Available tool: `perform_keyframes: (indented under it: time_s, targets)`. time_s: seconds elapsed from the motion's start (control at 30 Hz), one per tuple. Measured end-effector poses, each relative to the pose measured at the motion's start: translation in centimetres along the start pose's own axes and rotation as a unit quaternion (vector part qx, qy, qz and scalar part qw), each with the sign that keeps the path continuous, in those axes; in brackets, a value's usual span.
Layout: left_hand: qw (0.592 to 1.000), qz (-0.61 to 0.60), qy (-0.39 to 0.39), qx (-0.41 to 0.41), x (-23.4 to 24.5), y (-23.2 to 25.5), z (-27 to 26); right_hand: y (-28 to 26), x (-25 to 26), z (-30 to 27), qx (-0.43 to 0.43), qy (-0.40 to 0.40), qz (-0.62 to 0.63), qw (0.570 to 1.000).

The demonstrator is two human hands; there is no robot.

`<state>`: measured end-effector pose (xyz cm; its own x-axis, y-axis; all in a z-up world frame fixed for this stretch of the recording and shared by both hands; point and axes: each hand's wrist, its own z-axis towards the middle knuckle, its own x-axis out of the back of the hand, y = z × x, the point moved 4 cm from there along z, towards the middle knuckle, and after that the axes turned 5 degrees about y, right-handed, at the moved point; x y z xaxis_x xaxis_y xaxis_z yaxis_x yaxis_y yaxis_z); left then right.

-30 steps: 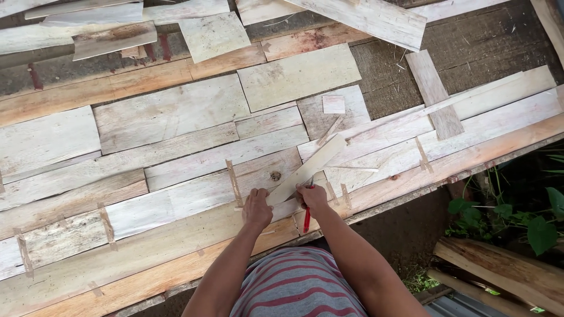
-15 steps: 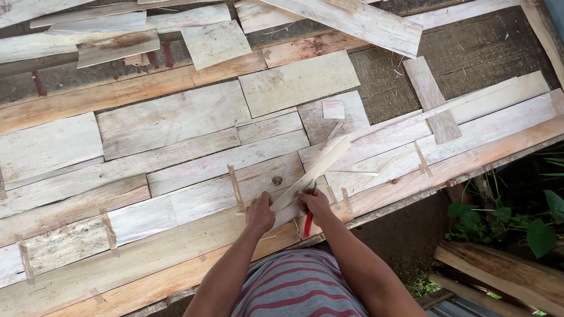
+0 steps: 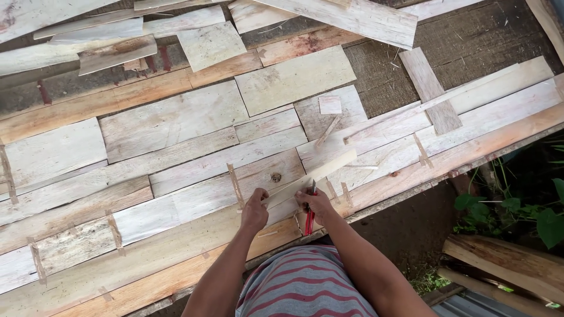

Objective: The person is using a utility knife to cut and trim thin pieces of wood veneer on a wooden work surface.

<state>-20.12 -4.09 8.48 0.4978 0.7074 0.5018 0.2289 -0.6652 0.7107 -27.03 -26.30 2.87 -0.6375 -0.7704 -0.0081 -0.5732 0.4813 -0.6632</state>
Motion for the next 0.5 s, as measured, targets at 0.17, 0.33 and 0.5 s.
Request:
perform_keyframes:
  time_s: [0.17, 0.33, 0.5]
  targets:
    - [0.999, -0.050, 0.011, -0.002, -1.6, 0.9, 0.1, -1.5, 1.7, 1.3, 0.027, 0.015, 0.007, 1.000]
    - [0.997, -0.067, 0.028, 0.022, -5.3, 2.2, 2.0, -3.4, 5.1, 4.0, 0.063, 0.046, 0.054, 0.995]
    - [0.993, -0.081, 0.075, 0.044, -9.8, 4.3, 3.7, -7.1, 10.7, 5.1, 0.096, 0.073, 0.056, 0.991]
